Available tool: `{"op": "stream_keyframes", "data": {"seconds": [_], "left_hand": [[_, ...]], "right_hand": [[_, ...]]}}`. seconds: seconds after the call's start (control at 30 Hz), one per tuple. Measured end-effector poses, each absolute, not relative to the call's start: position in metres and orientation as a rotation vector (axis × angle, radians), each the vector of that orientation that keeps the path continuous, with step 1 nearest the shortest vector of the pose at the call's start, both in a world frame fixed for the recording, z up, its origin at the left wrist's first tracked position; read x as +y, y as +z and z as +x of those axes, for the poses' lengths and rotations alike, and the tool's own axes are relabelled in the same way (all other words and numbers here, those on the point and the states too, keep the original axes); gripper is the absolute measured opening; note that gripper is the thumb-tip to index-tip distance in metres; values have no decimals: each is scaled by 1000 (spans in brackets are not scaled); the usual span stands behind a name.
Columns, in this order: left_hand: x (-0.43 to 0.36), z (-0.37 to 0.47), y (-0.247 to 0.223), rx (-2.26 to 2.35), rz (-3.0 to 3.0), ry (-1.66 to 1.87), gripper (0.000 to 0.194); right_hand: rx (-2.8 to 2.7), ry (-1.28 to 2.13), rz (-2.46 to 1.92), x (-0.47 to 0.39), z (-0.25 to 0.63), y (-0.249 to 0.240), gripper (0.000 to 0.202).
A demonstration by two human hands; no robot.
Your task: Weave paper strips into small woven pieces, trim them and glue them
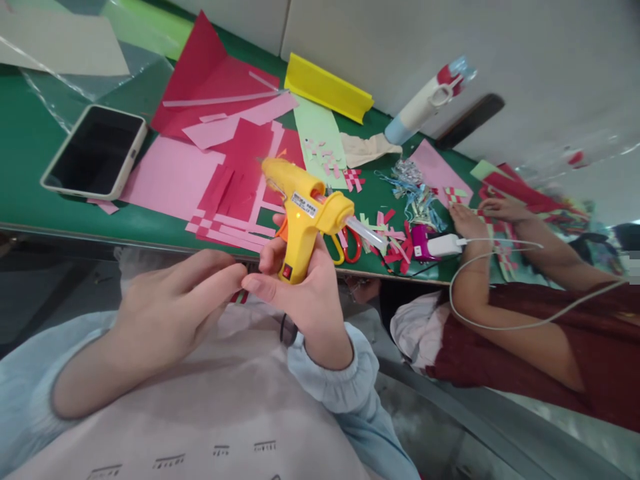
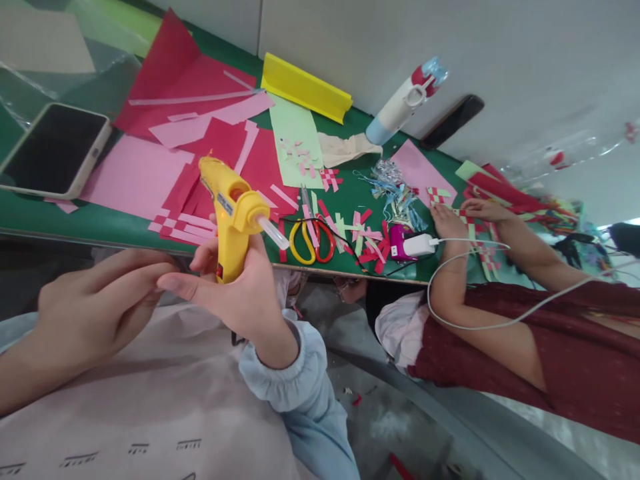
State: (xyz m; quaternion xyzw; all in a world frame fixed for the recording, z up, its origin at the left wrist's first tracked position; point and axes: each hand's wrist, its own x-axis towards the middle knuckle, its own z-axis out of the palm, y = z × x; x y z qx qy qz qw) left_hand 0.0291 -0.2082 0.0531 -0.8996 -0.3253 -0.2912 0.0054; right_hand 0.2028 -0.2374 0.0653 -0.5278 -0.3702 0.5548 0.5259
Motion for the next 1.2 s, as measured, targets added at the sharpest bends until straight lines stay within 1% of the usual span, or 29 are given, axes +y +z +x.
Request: {"op": "stream_keyframes", "data": {"seconds": [0.07, 0.13, 0.43, 0.73, 0.97, 1.1, 1.2], "left_hand": [[-208, 30, 54, -993, -2812, -917, 29], [-208, 30, 54, -968, -2824, -901, 27], [-212, 28, 52, -901, -2887, -917, 24], [-213, 25, 54, -900, -2907, -880, 24], [-214, 25, 56, -909, -2934, -862, 25], [-214, 26, 57, -912, -2917, -856, 26], [-213, 27, 57, -911, -2899, -856, 27]], "right_hand": [[-881, 1351, -1249, -238, 200, 66, 72], [-881, 1367, -1237, -239, 199, 67, 70], [-883, 1503, -1115, -240, 200, 78, 50], [-882, 1512, -1062, -241, 200, 77, 60], [-863, 1522, -1036, -242, 200, 80, 51], [-812, 1546, -1034, -242, 199, 82, 42], [-747, 1598, -1033, -242, 198, 82, 47]]}}
